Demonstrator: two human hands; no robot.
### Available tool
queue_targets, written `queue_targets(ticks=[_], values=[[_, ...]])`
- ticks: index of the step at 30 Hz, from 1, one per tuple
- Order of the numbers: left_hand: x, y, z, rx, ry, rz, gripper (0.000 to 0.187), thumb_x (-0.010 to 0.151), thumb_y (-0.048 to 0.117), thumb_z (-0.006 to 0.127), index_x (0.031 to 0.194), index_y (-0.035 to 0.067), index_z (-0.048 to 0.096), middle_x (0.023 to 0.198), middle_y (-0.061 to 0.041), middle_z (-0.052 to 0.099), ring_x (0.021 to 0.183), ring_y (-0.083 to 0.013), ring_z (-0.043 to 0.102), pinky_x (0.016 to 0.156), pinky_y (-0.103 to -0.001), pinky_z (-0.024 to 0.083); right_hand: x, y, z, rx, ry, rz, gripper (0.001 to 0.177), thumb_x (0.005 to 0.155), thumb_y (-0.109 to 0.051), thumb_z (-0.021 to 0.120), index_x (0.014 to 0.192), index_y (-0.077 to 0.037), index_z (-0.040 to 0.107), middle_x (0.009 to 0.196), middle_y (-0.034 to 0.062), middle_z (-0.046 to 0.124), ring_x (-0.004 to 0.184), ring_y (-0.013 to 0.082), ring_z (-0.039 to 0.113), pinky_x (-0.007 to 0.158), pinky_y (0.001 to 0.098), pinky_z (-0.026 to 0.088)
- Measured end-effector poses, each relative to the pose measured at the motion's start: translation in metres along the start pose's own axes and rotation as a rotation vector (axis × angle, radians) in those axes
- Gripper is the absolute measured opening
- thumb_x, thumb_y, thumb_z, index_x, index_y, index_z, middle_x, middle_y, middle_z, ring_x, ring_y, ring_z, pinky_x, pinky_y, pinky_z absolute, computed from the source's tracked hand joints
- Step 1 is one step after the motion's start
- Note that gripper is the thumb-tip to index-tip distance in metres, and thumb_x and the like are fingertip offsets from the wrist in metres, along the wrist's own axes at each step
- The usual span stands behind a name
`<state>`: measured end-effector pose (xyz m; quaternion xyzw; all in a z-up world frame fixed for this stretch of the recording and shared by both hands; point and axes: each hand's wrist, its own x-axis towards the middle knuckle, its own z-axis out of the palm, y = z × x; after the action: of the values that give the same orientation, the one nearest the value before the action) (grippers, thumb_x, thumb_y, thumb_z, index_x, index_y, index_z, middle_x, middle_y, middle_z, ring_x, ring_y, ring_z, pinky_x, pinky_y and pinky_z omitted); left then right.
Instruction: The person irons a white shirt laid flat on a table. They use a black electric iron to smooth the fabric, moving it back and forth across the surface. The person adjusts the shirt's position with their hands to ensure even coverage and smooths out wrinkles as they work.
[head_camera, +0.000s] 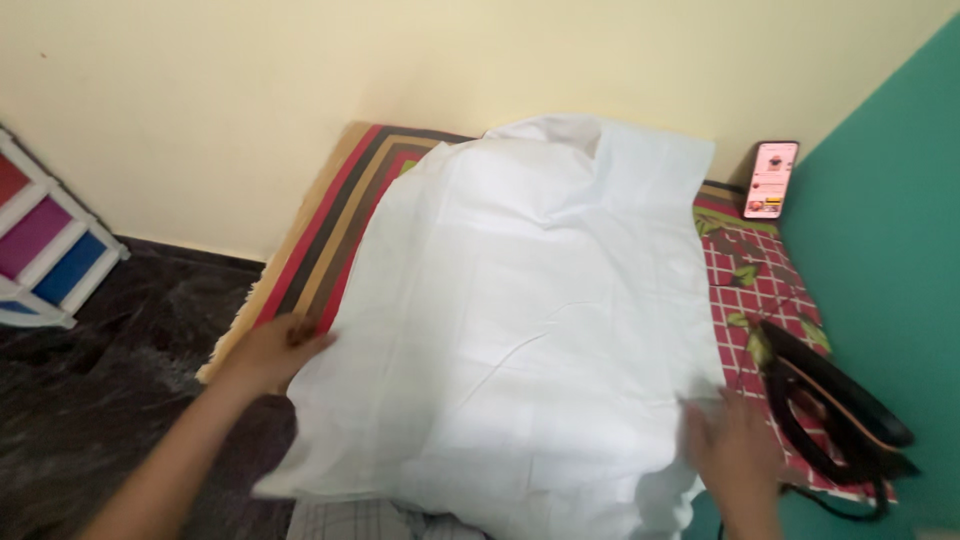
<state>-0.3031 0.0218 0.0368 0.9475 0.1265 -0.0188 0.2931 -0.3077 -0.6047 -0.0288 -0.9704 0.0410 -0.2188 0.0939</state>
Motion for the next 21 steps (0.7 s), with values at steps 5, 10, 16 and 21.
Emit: queue_targets(ticks=[5,10,16,21], values=[[0.080,0.024,0.000,-0.443,-0.257,-0.324,0.065,0.089,0.056,0.071,0.113,-0.004,0.070,0.101,-0.014,0.072,0.086,-0.0231,0.070,0.077,-0.040,0.061,0.085,-0.031,0.058,0.051,-0.109,0.015,0.073,0.098,-0.059,0.051,0.148,-0.005,0.049,0.157,0.0280,0.041,0.146,0.0448,0.035,0.116,0.0607,0.027],[0.161,0.053,0.000,-0.851,-0.518,-0.388,0.062,0.085,0.056,0.068,0.124,0.007,0.069,0.122,-0.008,0.076,0.105,-0.0198,0.072,0.092,-0.038,0.058,0.171,-0.037,0.097,0.042,-0.165,0.178,0.076,0.097,-0.062,0.043,0.154,-0.013,0.043,0.163,0.0249,0.031,0.152,0.0426,0.023,0.121,0.0638,0.012],[0.282,0.107,0.022,-1.157,-0.582,-0.348,0.063,0.086,0.053,0.069,0.129,0.006,0.066,0.130,-0.010,0.073,0.115,-0.0248,0.070,0.100,-0.045,0.057,0.220,-0.041,0.112,0.006,-0.194,0.211,0.075,0.097,-0.063,0.040,0.156,-0.017,0.040,0.165,0.0221,0.027,0.153,0.0396,0.021,0.121,0.0619,0.012],[0.336,0.156,0.044,-1.221,-0.505,-0.296,0.066,0.085,0.053,0.072,0.129,0.004,0.067,0.130,-0.015,0.072,0.113,-0.0287,0.069,0.096,-0.046,0.057,0.223,-0.047,0.107,0.001,-0.173,0.222,0.076,0.096,-0.063,0.042,0.156,-0.017,0.042,0.165,0.0195,0.031,0.154,0.0374,0.025,0.122,0.0613,0.016]])
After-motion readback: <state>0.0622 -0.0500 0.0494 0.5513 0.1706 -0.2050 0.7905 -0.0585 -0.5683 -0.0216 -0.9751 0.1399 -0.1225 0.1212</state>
